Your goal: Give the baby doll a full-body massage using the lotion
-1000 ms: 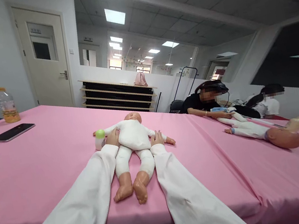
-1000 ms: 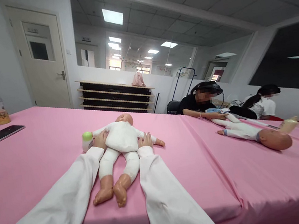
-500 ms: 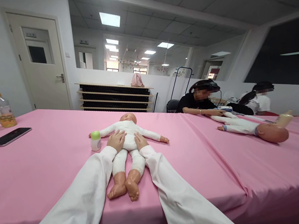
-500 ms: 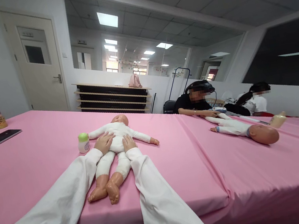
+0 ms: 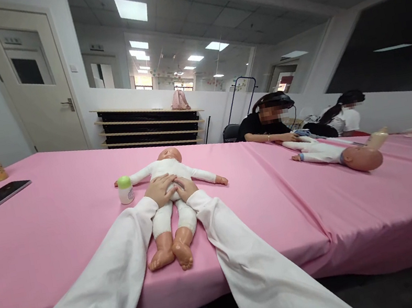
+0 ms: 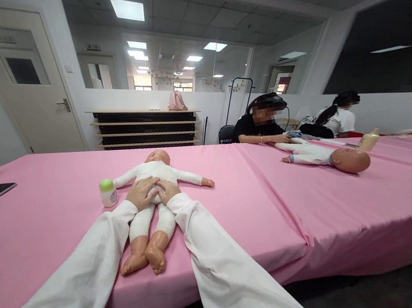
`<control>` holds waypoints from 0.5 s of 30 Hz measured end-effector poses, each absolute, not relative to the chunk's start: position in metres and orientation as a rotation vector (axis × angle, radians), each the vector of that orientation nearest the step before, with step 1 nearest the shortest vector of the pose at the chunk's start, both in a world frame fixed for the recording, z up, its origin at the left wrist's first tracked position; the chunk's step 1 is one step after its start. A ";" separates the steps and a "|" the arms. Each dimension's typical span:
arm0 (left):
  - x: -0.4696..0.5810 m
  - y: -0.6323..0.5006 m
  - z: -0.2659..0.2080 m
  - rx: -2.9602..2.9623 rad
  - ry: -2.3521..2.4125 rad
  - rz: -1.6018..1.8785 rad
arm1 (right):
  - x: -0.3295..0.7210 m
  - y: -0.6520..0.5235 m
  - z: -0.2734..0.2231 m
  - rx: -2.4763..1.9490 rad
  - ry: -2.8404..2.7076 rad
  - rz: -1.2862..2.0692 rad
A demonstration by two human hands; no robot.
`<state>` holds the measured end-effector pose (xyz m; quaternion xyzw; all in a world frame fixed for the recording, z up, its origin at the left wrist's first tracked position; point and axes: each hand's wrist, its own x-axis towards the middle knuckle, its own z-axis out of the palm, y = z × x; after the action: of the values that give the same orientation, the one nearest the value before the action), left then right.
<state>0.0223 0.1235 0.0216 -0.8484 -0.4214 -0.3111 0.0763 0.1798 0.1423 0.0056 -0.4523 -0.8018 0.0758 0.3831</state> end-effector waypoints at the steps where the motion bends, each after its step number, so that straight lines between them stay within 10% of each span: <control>1: 0.023 0.125 0.020 -2.522 -1.344 -0.913 | 0.179 0.143 0.005 -1.212 -2.026 0.214; 15: 0.025 0.125 0.019 -2.467 -1.365 -0.961 | 0.177 0.137 0.010 -1.213 -2.016 0.130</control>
<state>0.0247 0.1254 0.0188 -0.8254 -0.4567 -0.3216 0.0816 0.1772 0.1375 0.0097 -0.4757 -0.7904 0.0510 0.3826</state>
